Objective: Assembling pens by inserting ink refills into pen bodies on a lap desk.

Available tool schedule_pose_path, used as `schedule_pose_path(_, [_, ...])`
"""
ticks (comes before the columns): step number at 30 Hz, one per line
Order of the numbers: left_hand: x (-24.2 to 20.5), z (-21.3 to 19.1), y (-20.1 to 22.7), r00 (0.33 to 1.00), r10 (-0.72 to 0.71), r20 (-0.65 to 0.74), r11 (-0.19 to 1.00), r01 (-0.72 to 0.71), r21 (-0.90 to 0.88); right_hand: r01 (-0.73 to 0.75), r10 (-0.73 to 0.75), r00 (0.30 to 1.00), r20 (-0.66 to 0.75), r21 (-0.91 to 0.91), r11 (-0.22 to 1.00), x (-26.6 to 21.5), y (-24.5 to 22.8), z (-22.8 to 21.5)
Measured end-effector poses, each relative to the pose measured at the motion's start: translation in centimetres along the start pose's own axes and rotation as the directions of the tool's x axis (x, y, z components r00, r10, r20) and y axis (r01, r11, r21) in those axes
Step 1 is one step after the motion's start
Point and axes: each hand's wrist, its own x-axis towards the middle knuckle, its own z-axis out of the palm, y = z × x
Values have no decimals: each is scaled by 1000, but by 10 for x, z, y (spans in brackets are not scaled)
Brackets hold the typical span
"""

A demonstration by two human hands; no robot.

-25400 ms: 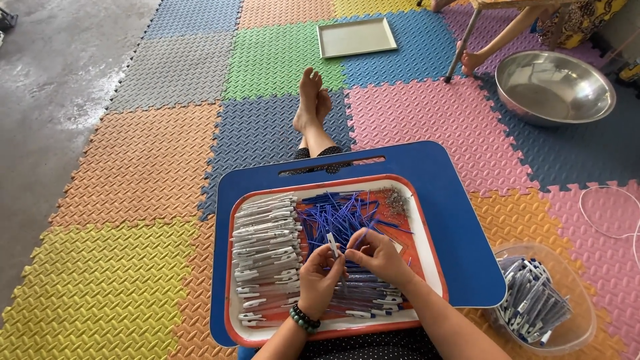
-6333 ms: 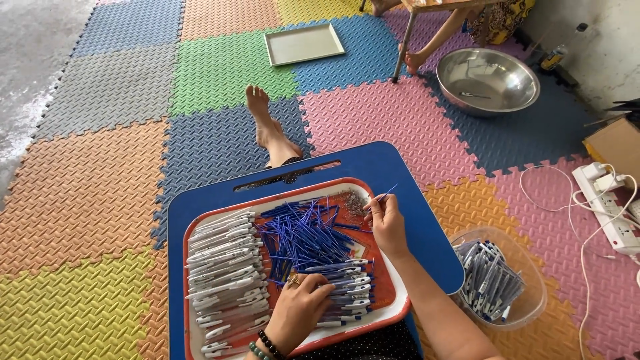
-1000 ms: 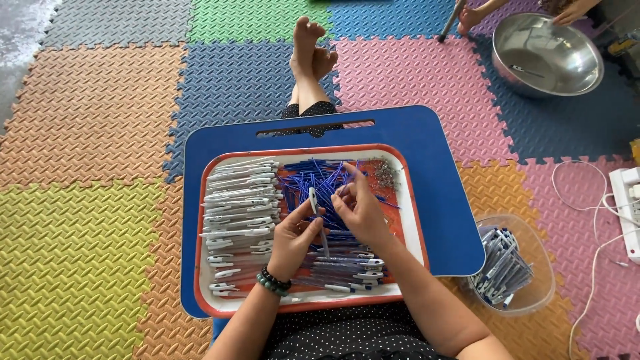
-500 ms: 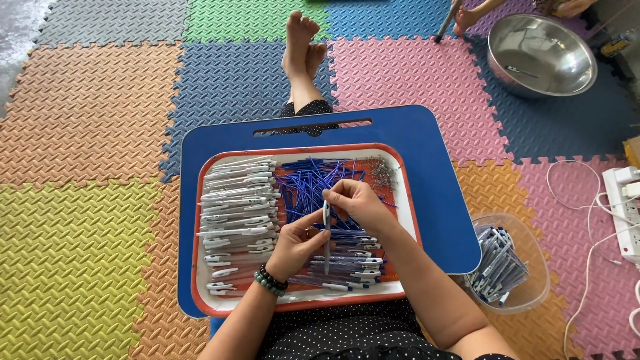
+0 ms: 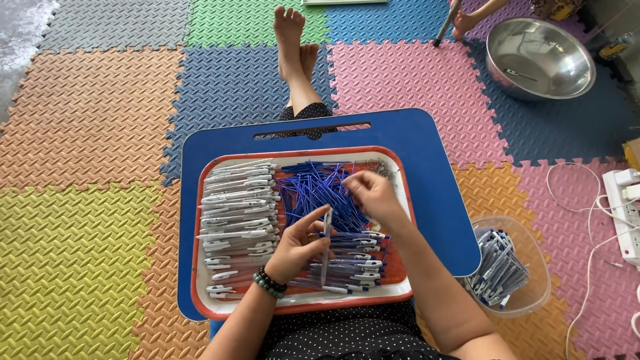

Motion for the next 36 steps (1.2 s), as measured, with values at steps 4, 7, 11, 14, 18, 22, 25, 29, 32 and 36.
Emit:
schedule_pose_path(4, [4,-14,-15,994,-51,-97,993,40,-113,224,-225,974,14,-205,953,-11,15,22])
schedule_pose_path(7, [8,-28,-21,982,-118,-145,953,71,-295,13,-27,993,113,126,992,-22,17,37])
schedule_pose_path(11, [8,-39,-27,978,-144,-150,907,70,-415,-302,204,920,334,274,913,-24,24,42])
schedule_pose_path(14, [6,-40,-27,985,-133,-107,887,71,-456,-364,224,895,386,342,866,-21,31,40])
schedule_pose_path(18, [4,-49,-35,996,-82,-30,872,58,-486,-353,214,919,330,454,818,-21,16,31])
schedule_pose_path(22, [4,-52,-42,999,-39,-5,870,32,-492,-308,197,948,252,554,773,-5,34,19])
schedule_pose_path(25, [3,-48,-40,999,-43,-23,880,27,-474,-400,230,910,346,582,708,-7,39,18])
schedule_pose_path(29, [3,-46,-40,999,-43,-21,885,29,-464,-492,236,846,479,528,693,-15,47,24])
schedule_pose_path(32, [2,-47,-41,999,-41,-18,886,28,-462,-493,249,853,459,551,673,-10,53,20])
schedule_pose_path(36, [2,-49,-42,998,-56,-18,884,41,-465,-492,278,863,422,573,656,-8,49,15])
